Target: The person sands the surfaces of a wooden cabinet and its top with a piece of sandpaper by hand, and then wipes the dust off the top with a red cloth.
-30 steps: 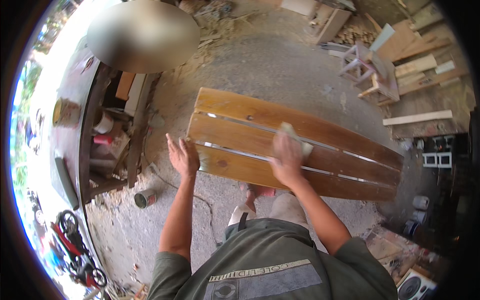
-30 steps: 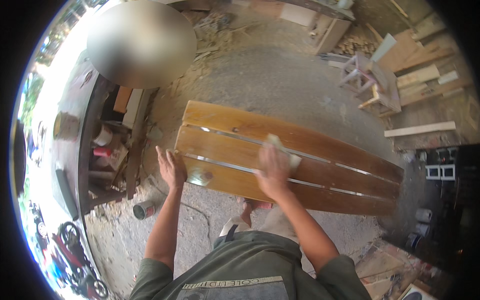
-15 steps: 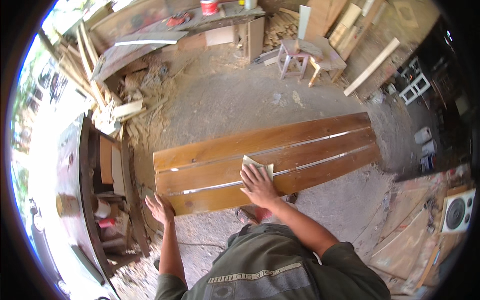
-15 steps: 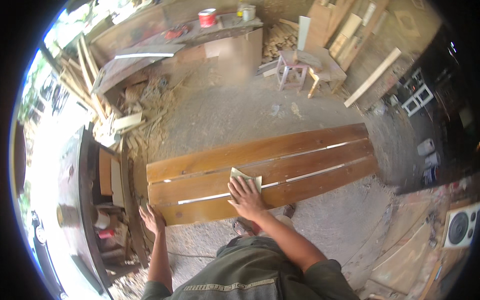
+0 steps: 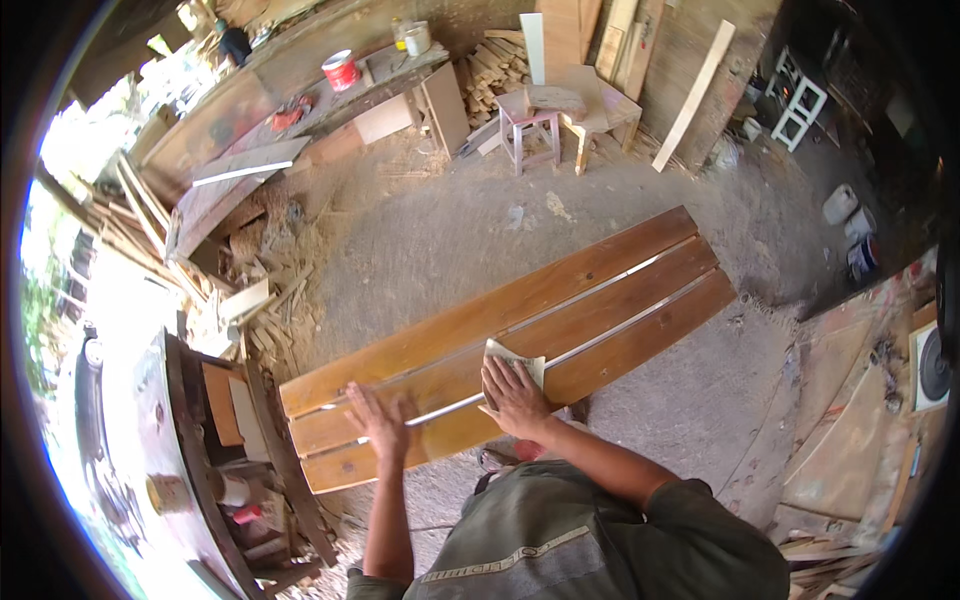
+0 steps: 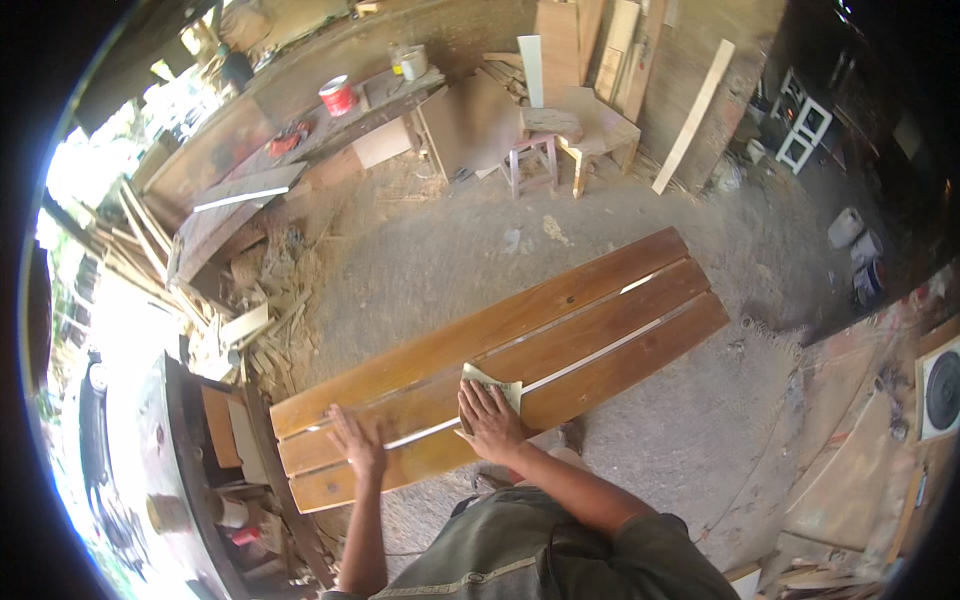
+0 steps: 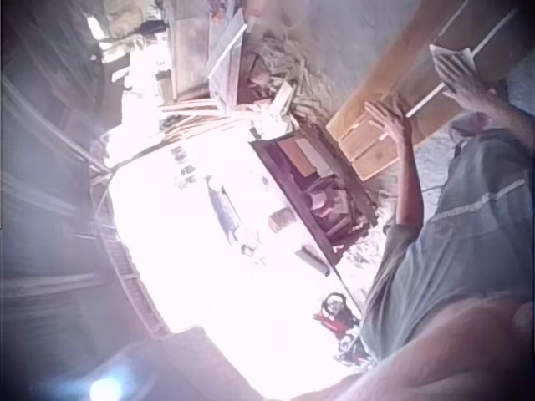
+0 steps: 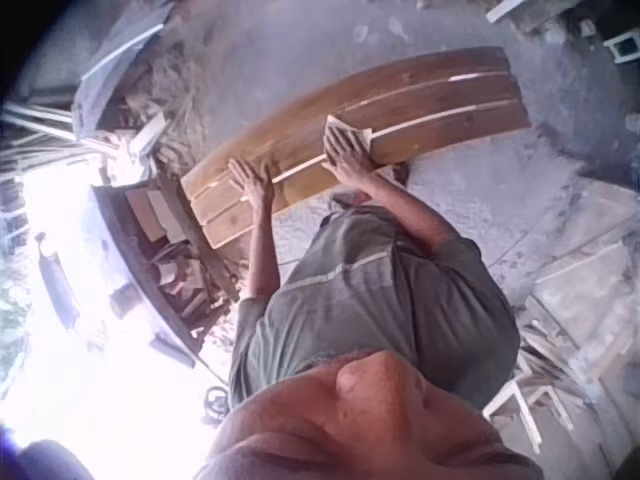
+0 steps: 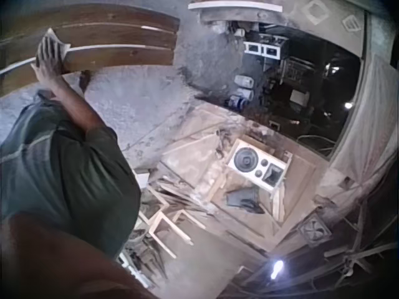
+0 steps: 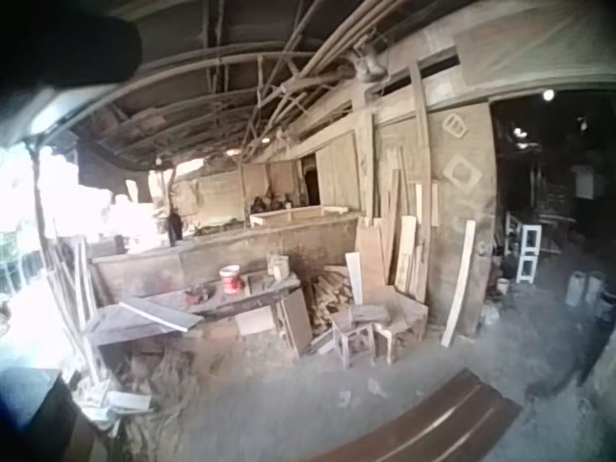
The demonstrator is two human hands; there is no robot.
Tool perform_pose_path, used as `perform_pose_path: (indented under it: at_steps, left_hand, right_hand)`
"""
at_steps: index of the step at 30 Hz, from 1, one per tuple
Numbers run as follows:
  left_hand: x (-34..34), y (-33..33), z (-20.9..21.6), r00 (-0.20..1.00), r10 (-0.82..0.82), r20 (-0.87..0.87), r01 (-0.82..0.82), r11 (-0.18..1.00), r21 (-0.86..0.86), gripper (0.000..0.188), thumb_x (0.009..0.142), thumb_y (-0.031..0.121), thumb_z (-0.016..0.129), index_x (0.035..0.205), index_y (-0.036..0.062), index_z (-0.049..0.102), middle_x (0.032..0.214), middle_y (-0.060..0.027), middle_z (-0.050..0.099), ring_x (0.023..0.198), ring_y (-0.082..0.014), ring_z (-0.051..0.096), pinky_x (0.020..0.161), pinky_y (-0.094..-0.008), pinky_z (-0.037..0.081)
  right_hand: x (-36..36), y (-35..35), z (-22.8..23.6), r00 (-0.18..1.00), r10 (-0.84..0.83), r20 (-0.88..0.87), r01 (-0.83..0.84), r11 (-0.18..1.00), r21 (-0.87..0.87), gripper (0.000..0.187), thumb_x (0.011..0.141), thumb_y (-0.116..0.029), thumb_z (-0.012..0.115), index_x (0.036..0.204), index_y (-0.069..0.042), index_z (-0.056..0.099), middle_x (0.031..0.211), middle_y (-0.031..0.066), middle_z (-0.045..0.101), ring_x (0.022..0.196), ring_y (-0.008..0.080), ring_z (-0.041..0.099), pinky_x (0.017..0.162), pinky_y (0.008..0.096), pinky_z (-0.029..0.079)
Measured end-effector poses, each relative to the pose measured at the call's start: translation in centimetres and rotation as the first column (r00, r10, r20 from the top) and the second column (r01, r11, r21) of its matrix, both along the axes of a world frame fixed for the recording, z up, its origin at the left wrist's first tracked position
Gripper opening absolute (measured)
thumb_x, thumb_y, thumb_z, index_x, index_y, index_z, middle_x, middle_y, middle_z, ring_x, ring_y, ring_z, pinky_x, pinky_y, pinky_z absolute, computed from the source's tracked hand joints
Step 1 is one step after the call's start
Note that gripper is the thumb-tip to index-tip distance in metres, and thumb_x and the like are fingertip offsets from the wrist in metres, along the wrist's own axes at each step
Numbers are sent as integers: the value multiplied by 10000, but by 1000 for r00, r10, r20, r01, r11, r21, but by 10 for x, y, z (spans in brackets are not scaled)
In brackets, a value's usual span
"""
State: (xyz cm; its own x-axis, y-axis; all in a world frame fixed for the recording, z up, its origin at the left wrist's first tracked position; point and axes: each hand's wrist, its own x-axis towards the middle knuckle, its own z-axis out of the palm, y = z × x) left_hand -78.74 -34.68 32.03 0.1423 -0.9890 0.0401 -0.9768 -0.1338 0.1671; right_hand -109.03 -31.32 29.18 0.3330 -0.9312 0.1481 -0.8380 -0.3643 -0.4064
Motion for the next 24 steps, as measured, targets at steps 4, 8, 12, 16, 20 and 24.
perform_pose_path:
  at_steps: [4, 8, 12, 16, 20, 24]
  left_hand:
    - [-73, -22, -12, 1000, -24, -7, 25, 998, 56, 875, 1043, 534, 457, 1653, -17, 155, 1749, -199, 72, 1627, -323, 16, 1292, -534, -3]
    - [-96, -33, -20, 999, -47, -27, 48, 998, 41, 867, 1041, 524, 460, 1652, -13, 161, 1748, -204, 77, 1628, -321, 26, 1294, -519, 8]
    - [-91, -27, -19, 999, -29, 22, 28, 999, 36, 870, 1042, 524, 458, 1637, -48, 181, 1736, -229, 109, 1623, -344, 59, 1291, -531, 32]
    - [-96, -31, -22, 1000, -31, -3, 31, 999, 26, 864, 1046, 536, 453, 1647, -22, 184, 1740, -214, 118, 1622, -343, 67, 1289, -534, 35]
    - [-93, -25, -23, 1000, -14, 2, 14, 1000, 15, 852, 1052, 537, 453, 1652, -7, 186, 1741, -203, 128, 1621, -346, 79, 1288, -530, 41]
    - [-97, -35, -25, 999, -29, 14, 29, 999, 28, 855, 1050, 544, 462, 1653, 1, 190, 1741, -199, 138, 1620, -345, 90, 1287, -528, 51]
  right_hand:
    - [-184, -51, 14, 903, -419, 95, 413, 907, 80, 831, 1022, -386, 567, 1642, -19, 153, 1719, 216, 126, 1610, 345, 89, 1304, 489, 56]
    - [-383, -82, 1, 561, -795, -232, 824, 562, 65, 845, 1061, -444, 479, 1659, 7, 89, 1745, 210, 43, 1625, 315, 14, 1313, 438, 31]
    - [-230, -68, 20, 832, -554, 34, 551, 831, 78, 788, 999, -408, 586, 1601, 5, 289, 1688, 235, 226, 1595, 339, 166, 1292, 505, 103]
    - [-174, -22, 10, 989, -135, 58, 141, 985, -105, 711, 949, -394, 668, 1537, -63, 443, 1655, 197, 340, 1565, 342, 269, 1268, 558, 155]
    - [-369, -81, 25, 741, -658, 137, 642, 753, 143, 723, 1048, -476, 509, 1644, -140, 275, 1734, 148, 158, 1607, 342, 118, 1290, 558, 82]
    - [-421, -106, 14, 560, -825, -74, 828, 555, 82, 768, 1033, -501, 511, 1644, -108, 261, 1725, 179, 155, 1605, 363, 116, 1293, 557, 76]
